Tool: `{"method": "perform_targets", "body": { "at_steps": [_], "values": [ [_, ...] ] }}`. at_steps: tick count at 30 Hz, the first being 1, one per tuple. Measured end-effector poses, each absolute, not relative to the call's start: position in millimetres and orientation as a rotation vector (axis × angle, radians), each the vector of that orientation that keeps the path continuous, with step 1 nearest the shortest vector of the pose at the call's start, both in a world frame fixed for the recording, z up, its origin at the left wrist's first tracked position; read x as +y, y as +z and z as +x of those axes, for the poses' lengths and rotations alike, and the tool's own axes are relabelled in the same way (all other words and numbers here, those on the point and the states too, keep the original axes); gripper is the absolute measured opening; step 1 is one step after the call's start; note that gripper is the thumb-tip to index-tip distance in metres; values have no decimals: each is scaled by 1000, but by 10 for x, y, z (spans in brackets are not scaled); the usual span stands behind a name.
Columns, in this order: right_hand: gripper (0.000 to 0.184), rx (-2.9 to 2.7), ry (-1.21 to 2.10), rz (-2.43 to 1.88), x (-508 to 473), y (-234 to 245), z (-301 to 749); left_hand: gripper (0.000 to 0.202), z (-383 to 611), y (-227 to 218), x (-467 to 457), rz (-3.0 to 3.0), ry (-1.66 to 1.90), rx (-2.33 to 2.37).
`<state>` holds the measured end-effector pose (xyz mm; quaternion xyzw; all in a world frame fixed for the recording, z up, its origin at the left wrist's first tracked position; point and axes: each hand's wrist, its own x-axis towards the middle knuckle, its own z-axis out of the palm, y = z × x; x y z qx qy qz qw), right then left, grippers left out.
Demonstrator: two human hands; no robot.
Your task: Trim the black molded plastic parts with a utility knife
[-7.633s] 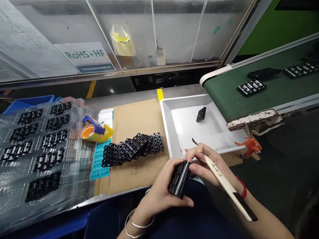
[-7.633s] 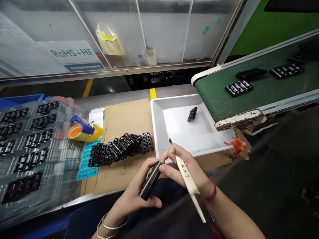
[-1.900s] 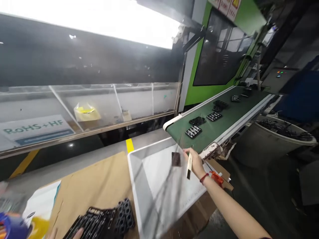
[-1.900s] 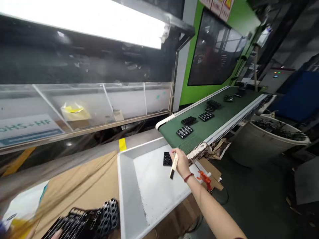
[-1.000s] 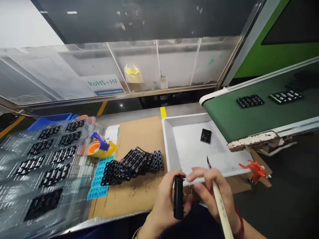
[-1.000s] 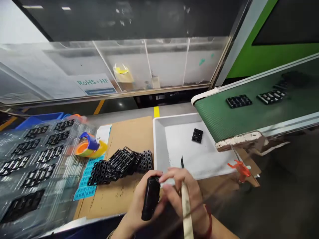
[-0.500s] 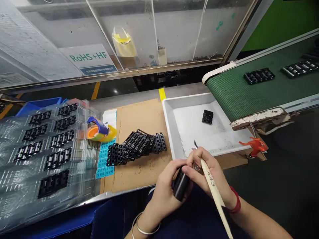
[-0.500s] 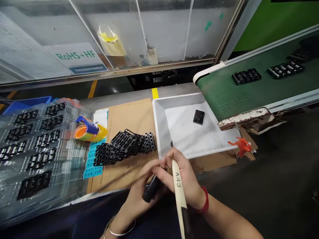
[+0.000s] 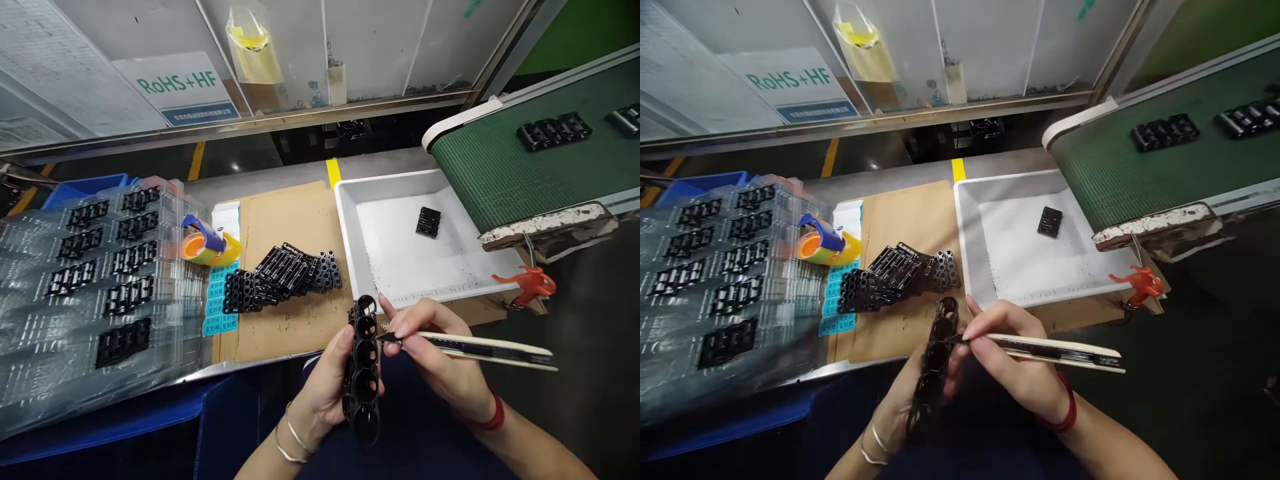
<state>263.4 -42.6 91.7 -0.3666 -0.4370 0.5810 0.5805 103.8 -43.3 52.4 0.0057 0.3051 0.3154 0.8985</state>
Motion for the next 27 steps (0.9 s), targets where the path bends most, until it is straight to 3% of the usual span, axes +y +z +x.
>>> {"method": "perform_targets", "body": {
  "at_steps": [5, 10, 27],
  "values": [
    [4, -1007, 1342, -820, -421, 958, 2601, 56, 1081, 450, -464, 50, 605, 547],
    [6, -1046, 1314, -864, -420, 968, 2622, 42, 1051, 466, -480, 75, 630, 497],
    [6, -1040, 1410, -791, -457, 1009, 2601, 48, 1009, 513, -497, 124, 617, 453]
  ]
}}
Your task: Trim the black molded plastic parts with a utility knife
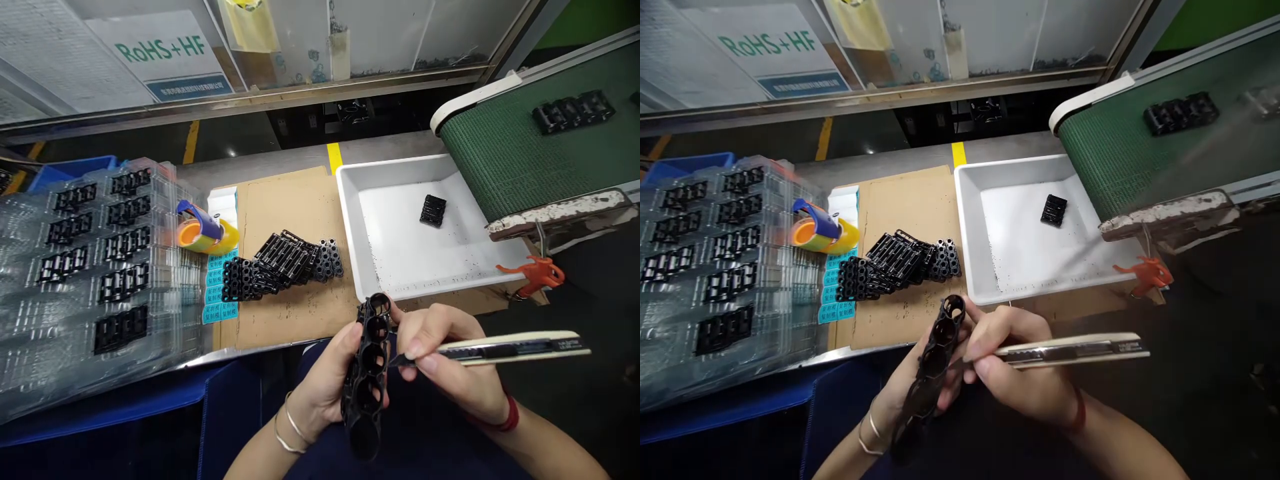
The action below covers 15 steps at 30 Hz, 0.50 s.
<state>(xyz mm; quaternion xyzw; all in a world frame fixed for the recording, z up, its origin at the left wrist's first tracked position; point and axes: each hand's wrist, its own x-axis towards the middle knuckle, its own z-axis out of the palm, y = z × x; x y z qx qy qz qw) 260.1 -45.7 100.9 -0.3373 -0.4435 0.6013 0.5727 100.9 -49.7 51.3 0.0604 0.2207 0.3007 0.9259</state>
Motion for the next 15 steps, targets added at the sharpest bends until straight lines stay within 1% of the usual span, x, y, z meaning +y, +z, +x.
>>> {"method": "perform_targets", "body": {
  "at_steps": [3, 6, 12, 15],
  "values": [
    [5, -1007, 1447, -756, -481, 981, 2641, 43, 1013, 455, -513, 118, 622, 442],
    [4, -948, 1412, -826, -492, 986, 2666, 36, 1014, 422, -513, 117, 590, 430],
    [7, -1026, 1270, -962, -499, 1068, 2659, 41, 1005, 452, -523, 120, 595, 424],
    [7, -1076, 1226, -973, -501, 1099, 2663, 39, 1003, 486, -537, 138, 582, 481]
  ]
}}
